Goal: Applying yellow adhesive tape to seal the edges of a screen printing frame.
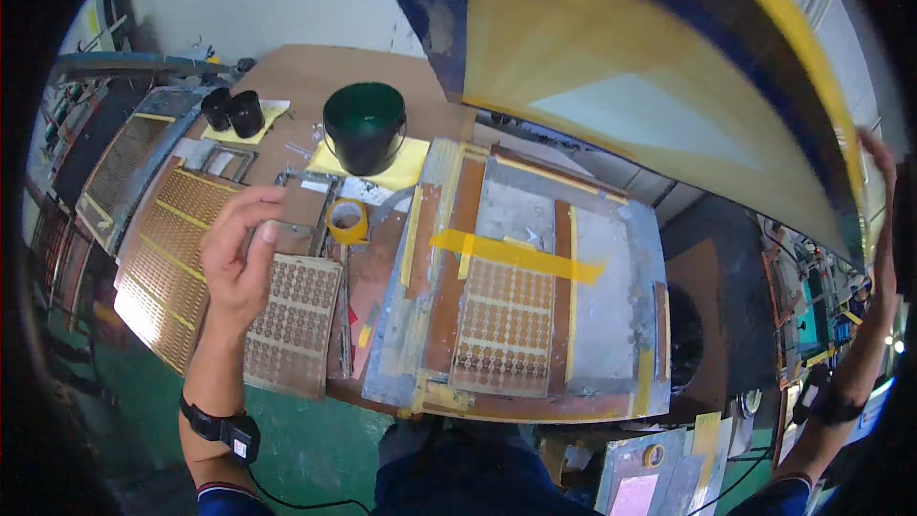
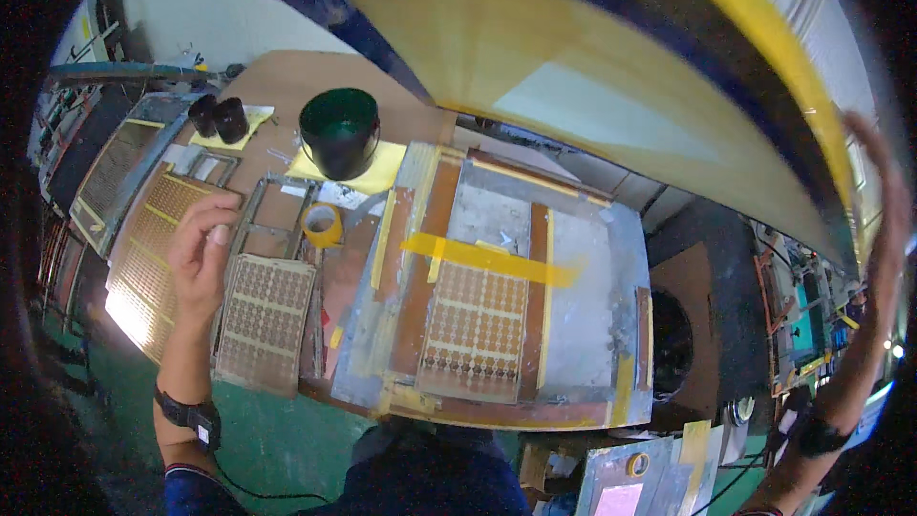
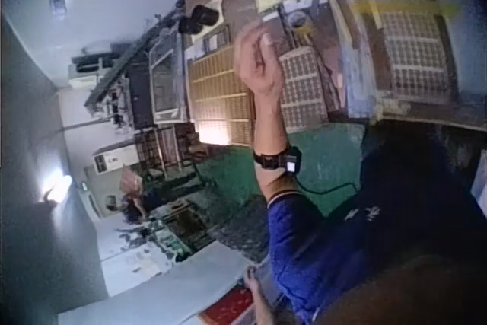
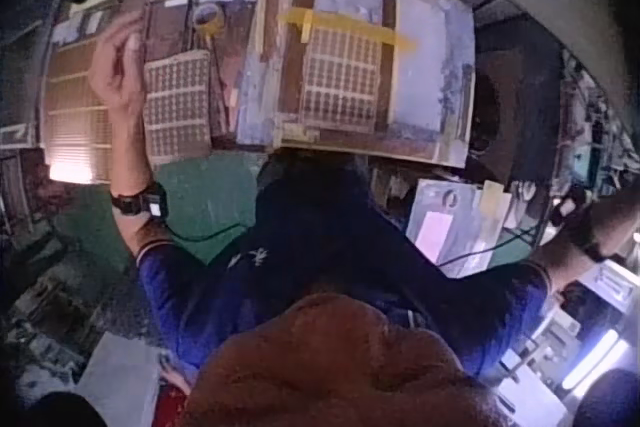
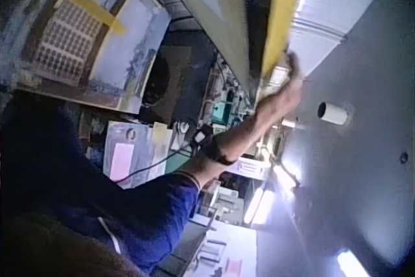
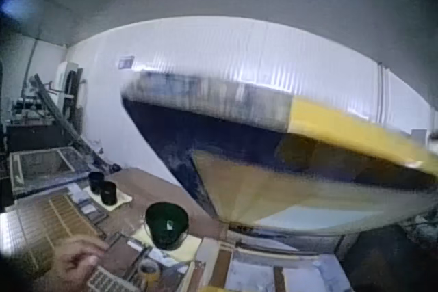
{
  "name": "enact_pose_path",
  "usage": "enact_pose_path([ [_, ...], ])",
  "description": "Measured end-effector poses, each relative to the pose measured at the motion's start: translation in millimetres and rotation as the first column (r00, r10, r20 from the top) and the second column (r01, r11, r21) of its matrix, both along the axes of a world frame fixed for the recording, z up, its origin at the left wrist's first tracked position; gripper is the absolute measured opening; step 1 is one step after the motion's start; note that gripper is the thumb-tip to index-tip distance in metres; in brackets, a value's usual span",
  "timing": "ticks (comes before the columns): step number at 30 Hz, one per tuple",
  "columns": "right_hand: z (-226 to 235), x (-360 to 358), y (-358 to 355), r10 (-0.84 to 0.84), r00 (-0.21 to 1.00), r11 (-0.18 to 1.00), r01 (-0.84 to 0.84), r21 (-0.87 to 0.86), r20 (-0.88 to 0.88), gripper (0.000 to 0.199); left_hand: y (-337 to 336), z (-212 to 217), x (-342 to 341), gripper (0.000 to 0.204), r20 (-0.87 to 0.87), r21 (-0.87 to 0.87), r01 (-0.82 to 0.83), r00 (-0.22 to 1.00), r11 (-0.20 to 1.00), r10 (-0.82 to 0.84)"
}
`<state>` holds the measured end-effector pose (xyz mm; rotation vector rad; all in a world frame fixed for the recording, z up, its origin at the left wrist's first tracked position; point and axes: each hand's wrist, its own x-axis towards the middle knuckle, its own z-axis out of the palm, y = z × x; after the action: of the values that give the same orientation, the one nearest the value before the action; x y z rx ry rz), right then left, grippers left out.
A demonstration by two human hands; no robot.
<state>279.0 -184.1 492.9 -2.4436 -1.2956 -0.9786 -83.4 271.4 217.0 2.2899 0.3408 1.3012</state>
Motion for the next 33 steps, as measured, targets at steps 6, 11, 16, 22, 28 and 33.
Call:
enact_pose_path([
  [6, -22.4, -17.8, -48.6, -0.04, 0.821, 0.998, 0.059, 0.015, -0.569, 0.068, 15.7, 51.9, -26.9, 0.023, 0.19, -0.059, 0.119, 0.976, 0.991, -0.105],
  [11, -151.6, -101.4, -49.6, 0.072, 0.696, 0.923, -0.318, -0.216, -0.714, 0.066, 10.3, 57.4, -29.0, 0.026, 0.237, -0.209, 0.23, 0.955, 0.95, -0.179],
  [16, -337.6, -168.8, -81.7, 0.111, 0.699, 0.94, -0.304, -0.153, -0.706, 0.065, -26.5, -28.0, 34.3, 0.012, -0.096, -0.505, 0.349, 0.886, 0.789, -0.454],
  [22, -494.1, -174.5, -95.5, 0.19, 0.635, 0.919, -0.382, -0.091, -0.749, 0.066, -71.5, -212.2, 82.2, 0.032, -0.487, -0.104, 0.264, 0.827, 0.959, -0.28],
  [28, -502.5, -146.4, -93.5, 0.112, 0.515, 0.927, -0.361, -0.097, -0.85, 0.081, -91.1, -240.1, 102.7, 0.05, -0.596, -0.113, 0.125, 0.785, 0.986, -0.168],
  [33, -490.8, -40.2, -24.7, 0.027, 0.642, 0.89, -0.364, -0.274, -0.766, 0.092, -91.3, -251.7, 104.7, 0.052, -0.613, -0.113, 0.096, 0.777, 0.989, -0.145],
])
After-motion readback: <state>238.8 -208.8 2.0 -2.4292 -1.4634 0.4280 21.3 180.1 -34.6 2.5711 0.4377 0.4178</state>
